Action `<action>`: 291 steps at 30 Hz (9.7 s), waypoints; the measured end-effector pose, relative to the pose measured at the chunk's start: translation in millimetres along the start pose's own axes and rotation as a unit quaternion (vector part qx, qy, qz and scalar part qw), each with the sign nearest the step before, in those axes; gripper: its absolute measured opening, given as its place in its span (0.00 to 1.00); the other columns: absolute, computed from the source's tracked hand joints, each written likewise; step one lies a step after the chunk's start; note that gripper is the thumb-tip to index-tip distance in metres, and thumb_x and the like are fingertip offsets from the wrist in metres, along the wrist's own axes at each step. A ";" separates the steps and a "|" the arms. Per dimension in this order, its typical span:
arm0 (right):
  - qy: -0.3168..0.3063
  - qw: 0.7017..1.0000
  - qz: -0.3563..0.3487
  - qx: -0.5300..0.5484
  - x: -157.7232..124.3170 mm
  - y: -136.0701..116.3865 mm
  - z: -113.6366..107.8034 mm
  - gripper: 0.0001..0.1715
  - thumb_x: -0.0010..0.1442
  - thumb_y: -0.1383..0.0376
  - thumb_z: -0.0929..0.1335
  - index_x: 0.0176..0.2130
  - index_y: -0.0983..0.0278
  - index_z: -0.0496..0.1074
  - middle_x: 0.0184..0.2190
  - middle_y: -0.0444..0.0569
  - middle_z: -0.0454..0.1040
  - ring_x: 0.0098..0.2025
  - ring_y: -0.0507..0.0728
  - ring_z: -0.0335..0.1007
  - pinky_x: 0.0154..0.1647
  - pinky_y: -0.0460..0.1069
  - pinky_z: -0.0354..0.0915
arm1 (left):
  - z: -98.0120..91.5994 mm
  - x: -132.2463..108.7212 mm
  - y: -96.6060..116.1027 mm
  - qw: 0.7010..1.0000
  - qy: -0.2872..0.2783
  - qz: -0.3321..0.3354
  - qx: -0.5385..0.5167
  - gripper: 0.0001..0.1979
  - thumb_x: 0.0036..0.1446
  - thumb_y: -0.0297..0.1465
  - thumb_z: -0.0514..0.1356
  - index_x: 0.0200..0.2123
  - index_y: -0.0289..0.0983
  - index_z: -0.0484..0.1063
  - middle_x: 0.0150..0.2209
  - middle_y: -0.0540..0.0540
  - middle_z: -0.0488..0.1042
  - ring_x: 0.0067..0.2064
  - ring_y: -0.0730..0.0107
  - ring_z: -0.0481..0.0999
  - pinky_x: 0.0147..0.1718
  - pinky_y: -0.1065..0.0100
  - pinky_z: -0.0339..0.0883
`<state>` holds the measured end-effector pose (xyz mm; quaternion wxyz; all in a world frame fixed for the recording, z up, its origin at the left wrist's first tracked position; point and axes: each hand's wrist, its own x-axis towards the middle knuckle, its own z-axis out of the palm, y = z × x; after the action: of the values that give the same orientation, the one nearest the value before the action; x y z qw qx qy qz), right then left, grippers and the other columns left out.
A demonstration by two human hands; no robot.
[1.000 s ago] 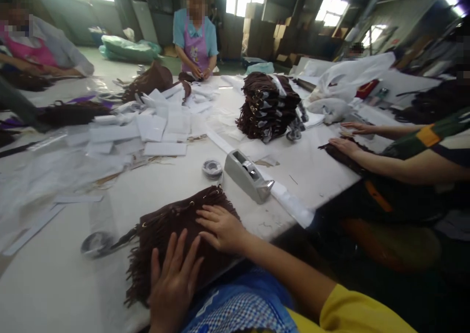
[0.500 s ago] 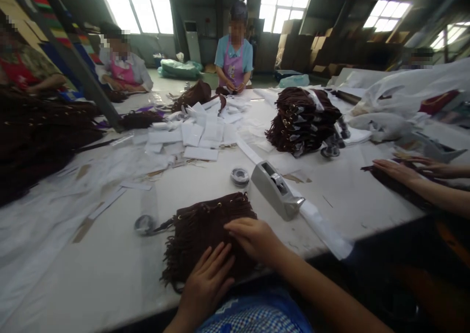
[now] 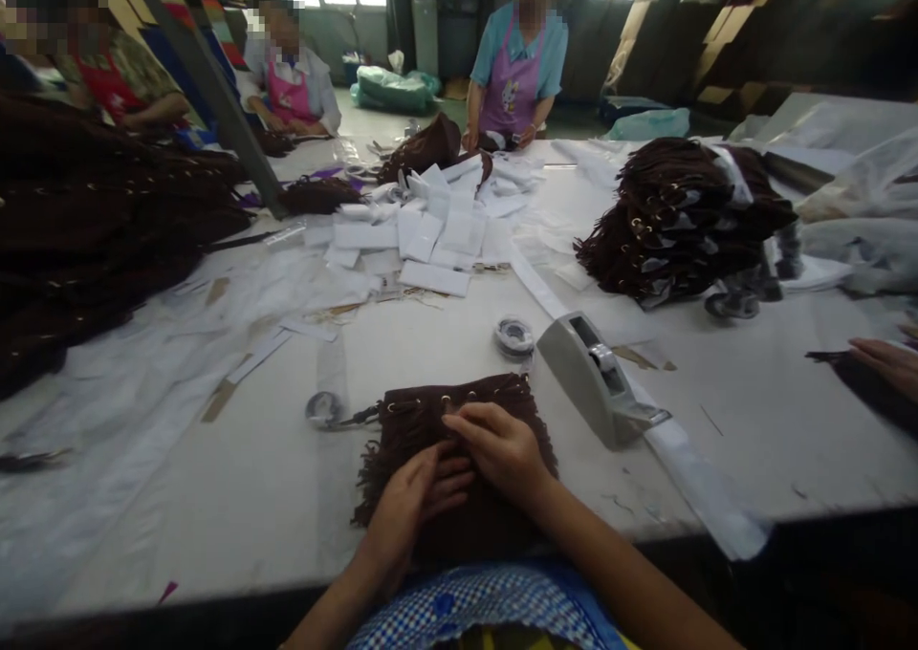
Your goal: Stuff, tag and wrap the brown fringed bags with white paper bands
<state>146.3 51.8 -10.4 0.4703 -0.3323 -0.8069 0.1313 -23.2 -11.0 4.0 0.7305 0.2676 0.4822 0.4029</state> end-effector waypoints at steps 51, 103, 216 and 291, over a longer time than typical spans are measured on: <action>-0.132 0.986 0.074 -0.068 22.3 20.7 -14.7 0.23 0.65 0.70 0.65 0.58 0.60 0.69 0.51 0.51 0.76 0.46 0.59 0.71 0.48 0.55 0.72 | 12.2 20.6 -21.9 0.930 -0.016 0.156 0.332 0.17 0.63 0.43 0.57 0.32 0.39 0.78 0.26 0.45 0.76 0.27 0.70 0.74 0.25 0.74 0.69; -0.048 0.975 -0.214 0.038 -15.6 22.7 -35.8 0.12 0.65 0.64 0.67 0.41 0.52 0.80 0.49 0.35 0.77 0.58 0.50 0.67 0.69 0.55 0.55 | 58.1 219.2 73.5 0.774 -0.398 0.114 0.479 0.15 0.49 0.23 0.58 0.38 0.35 0.82 0.31 0.49 0.81 0.30 0.74 0.75 0.31 0.76 0.66; -0.195 0.981 -0.020 0.000 55.2 17.3 -26.3 0.20 0.62 0.72 0.63 0.52 0.69 0.72 0.39 0.53 0.81 0.40 0.57 0.75 0.37 0.52 0.66 | -58.3 29.5 110.1 0.720 -0.052 0.174 0.669 0.13 0.66 0.34 0.54 0.50 0.44 0.74 0.52 0.45 0.76 0.51 0.63 0.77 0.51 0.65 0.72; -0.273 0.949 0.030 -0.154 -53.5 -39.4 -40.0 0.22 0.64 0.70 0.62 0.56 0.64 0.72 0.58 0.53 0.72 0.61 0.61 0.66 0.64 0.61 0.61 | -7.5 -18.7 -63.9 0.470 0.104 0.449 0.753 0.26 0.67 0.31 0.50 0.67 0.36 0.56 0.67 0.42 0.60 0.67 0.59 0.60 0.64 0.51 0.56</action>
<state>181.9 -16.9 -4.8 0.1715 -0.3762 -0.9044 0.1055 -12.9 -60.8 -39.6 -0.0890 0.8504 0.4854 0.1822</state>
